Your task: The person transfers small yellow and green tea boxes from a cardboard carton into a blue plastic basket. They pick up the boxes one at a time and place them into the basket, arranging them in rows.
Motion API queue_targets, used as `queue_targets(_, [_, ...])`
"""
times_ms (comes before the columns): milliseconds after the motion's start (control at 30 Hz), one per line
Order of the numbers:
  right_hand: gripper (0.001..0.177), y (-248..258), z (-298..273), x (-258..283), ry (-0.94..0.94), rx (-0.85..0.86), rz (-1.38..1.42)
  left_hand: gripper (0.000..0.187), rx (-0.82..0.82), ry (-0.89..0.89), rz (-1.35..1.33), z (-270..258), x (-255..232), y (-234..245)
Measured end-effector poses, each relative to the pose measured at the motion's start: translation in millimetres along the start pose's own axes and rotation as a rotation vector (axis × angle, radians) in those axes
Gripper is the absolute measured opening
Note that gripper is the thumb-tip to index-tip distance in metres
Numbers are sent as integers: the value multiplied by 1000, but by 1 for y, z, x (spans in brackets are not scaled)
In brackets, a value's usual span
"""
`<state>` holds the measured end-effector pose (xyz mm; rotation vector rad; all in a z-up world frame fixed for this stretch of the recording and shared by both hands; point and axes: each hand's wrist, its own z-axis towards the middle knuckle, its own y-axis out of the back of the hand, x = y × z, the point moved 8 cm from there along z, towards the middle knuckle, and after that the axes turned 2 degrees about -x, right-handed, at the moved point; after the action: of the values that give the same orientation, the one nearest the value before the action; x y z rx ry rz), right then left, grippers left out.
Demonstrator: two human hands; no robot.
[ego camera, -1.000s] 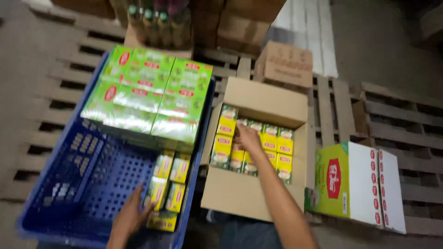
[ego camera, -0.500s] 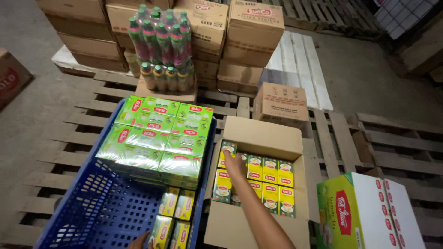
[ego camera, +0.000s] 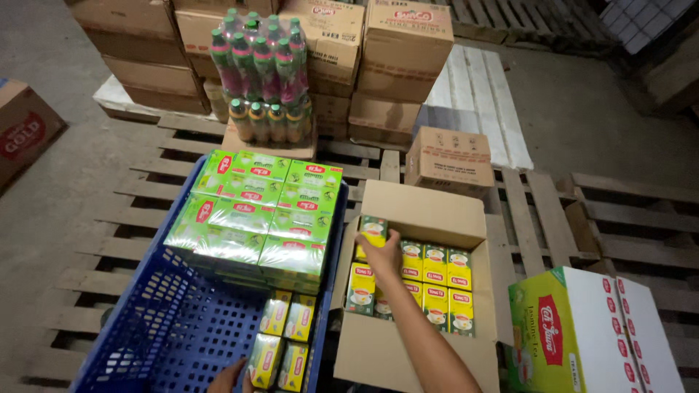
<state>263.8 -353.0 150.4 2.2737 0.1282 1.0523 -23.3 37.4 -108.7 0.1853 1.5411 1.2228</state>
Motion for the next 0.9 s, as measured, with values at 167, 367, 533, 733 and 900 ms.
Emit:
queue_targets(167, [43, 21, -2, -16, 88, -52, 186, 40, 128, -19, -111, 9, -87, 80])
queue_targets(367, [61, 8, 9, -33, 343, 126, 686, 41, 226, -56, -369, 28, -170, 129])
queue_targets(533, [83, 1, -81, -3, 533, 426, 597, 44, 357, 92, -671, 38, -215, 103])
queue_targets(733, [77, -65, -103, -37, 608, 812, 432, 72, 596, 154, -1110, 45, -275, 93])
queue_targets(900, [73, -76, -130, -41, 675, 855, 273, 85, 541, 219, -875, 49, -275, 119])
